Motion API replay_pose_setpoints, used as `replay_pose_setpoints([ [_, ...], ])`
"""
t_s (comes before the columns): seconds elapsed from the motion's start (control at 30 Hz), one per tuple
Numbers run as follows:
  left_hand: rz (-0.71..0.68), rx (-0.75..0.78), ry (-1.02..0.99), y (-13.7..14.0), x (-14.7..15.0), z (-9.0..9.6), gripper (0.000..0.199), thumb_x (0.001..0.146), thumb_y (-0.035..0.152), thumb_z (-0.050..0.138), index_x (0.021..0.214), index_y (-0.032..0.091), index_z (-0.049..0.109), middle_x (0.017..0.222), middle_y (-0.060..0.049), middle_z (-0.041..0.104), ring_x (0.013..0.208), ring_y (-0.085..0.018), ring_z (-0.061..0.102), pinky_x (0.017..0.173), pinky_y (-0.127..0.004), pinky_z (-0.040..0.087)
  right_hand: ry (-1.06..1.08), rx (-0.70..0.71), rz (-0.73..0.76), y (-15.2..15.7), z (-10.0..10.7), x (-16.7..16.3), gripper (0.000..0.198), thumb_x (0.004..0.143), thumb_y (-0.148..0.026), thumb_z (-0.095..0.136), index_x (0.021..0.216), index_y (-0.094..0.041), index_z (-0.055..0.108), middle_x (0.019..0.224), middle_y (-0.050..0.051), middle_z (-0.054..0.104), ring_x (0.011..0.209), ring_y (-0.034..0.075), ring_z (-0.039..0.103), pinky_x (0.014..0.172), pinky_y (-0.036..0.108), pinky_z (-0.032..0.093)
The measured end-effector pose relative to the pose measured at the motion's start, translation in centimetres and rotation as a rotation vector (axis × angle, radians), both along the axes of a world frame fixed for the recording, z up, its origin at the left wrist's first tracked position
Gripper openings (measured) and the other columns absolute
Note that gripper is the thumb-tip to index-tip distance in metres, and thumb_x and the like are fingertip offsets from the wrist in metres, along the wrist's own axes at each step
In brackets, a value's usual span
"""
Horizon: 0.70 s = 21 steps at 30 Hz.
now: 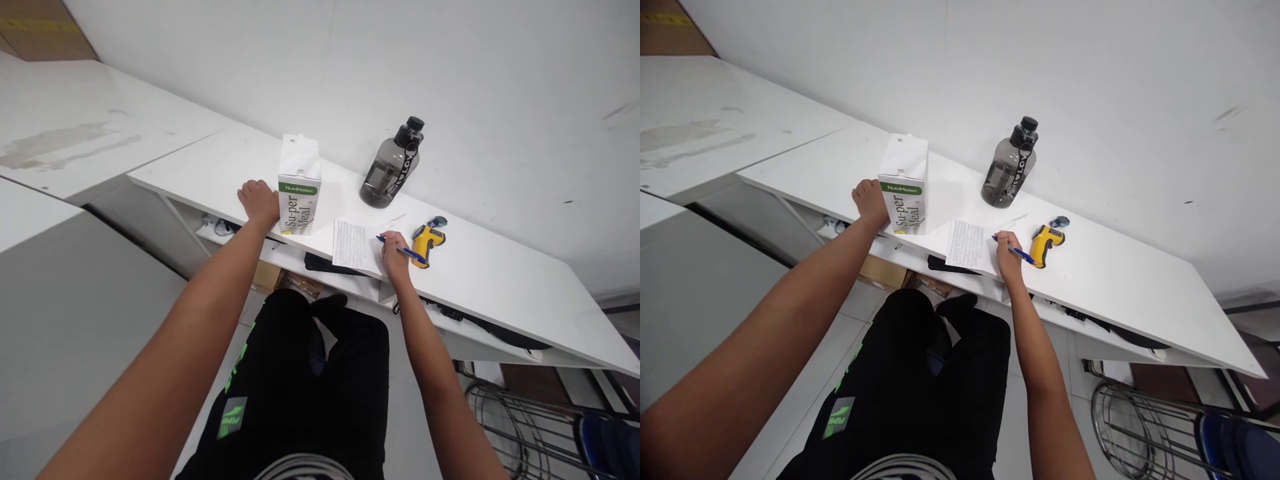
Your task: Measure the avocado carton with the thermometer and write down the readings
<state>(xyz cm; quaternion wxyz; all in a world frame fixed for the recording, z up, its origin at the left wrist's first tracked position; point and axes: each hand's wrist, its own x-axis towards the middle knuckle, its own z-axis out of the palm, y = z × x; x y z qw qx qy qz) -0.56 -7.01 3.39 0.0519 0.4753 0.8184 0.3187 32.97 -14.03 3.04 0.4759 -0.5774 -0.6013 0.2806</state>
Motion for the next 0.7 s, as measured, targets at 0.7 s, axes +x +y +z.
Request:
replay_pose_setpoints([
  [0.7, 0.002, 0.040, 0.012, -0.3, 0.0, 0.3, 0.044, 0.092, 0.023, 0.043, 0.129, 0.008, 0.060, 0.146, -0.030, 0.054, 0.148, -0.041, 0.041, 0.124, -0.058, 0.024, -0.316, 0.209, -0.229, 0.2, -0.2, -0.3, 0.058, 0.095, -0.044, 0.042, 0.145, -0.016, 0.051, 0.106, 0.011, 0.067, 0.093, 0.026, 0.063, 0.092, 0.043, 0.050],
])
